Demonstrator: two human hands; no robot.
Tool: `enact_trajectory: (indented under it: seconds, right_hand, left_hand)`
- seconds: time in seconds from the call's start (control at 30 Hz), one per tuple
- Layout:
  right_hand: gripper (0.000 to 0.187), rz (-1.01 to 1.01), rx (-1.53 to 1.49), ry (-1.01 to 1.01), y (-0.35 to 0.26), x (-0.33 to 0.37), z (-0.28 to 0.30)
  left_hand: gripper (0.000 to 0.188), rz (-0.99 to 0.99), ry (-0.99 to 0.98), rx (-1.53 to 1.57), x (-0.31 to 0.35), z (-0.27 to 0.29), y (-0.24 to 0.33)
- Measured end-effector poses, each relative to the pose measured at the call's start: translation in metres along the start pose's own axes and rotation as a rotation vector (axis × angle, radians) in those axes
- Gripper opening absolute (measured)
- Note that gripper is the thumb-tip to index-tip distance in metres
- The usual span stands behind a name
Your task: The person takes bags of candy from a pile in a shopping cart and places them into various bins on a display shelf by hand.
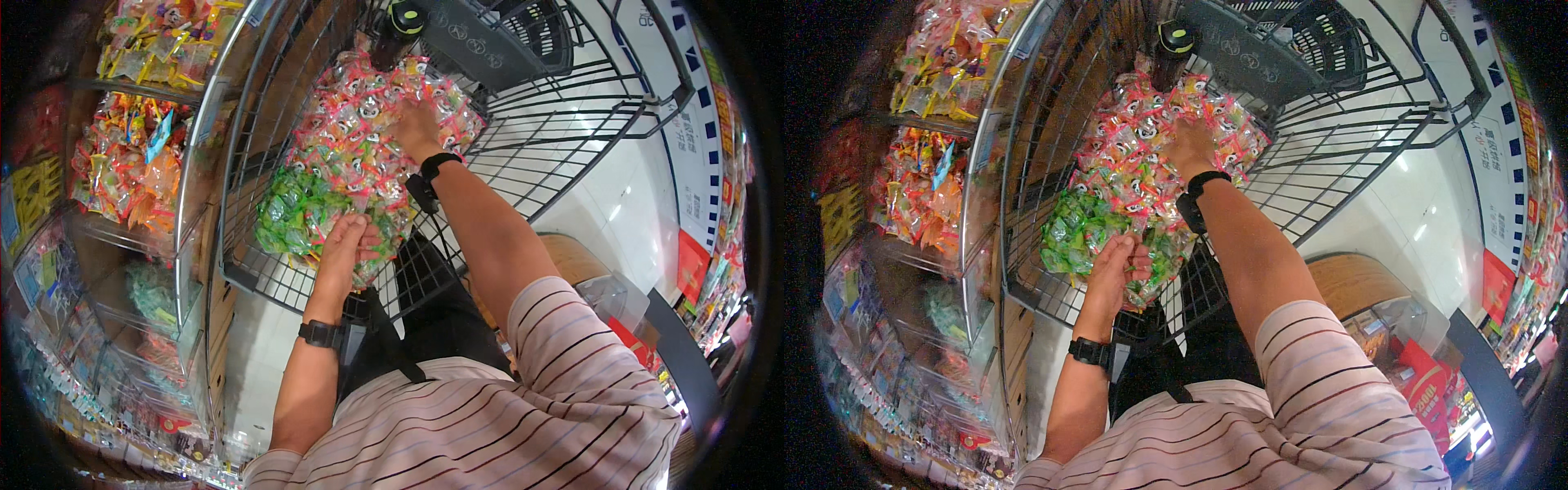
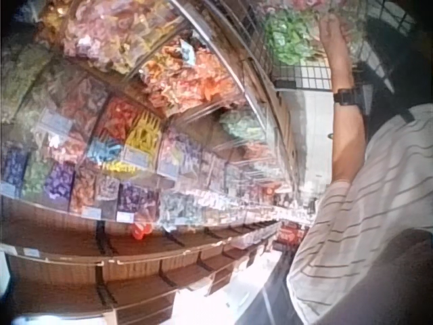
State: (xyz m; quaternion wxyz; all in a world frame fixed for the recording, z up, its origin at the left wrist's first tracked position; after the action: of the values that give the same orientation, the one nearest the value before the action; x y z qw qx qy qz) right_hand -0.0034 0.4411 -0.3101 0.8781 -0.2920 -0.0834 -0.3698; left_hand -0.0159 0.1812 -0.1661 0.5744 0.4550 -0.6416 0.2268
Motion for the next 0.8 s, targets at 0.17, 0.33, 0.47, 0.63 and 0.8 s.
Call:
enact_trajectory:
  seconds: [0.17,0.33,0.47,0.63,0.8]
  right_hand:
    - [0.05,0.064,-0.632,-0.036,-0.002,0.017,0.02]
    - [0.028,-0.078,-1.16,-0.108,-0.031,0.049,0.054]
    - [0.026,-0.074,-1.5,-0.238,-0.082,0.113,0.116]
    - [0.035,-0.003,-1.679,-0.32,-0.125,0.168,0.146]
    - [0.041,0.126,-1.637,-0.381,-0.182,0.219,0.17]
  left_hand:
    - [0.03,-0.031,0.023,-0.016,0.012,0.003,0.013]
    - [0.031,-0.132,-0.044,0.036,0.031,0.012,0.038]
    - [0.044,-0.259,-0.101,0.053,0.054,0.014,0.058]
    - [0.055,-0.272,-0.247,0.147,0.092,0.004,0.073]
    - [0.059,-0.316,-0.563,0.116,0.136,0.009,0.082]
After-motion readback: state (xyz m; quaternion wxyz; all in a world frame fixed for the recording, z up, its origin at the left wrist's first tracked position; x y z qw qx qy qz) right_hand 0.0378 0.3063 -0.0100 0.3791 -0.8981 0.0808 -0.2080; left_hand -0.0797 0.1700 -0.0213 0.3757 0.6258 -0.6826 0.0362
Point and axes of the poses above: each hand's wrist, its own x-axis away from the middle knuckle, its own z-axis out of the back of the hand, y = z × x, the point moved 4 cm from there along -x, towards the middle knuckle, and after that the axes turned 13 degrees about z, right-handed, at the moved point
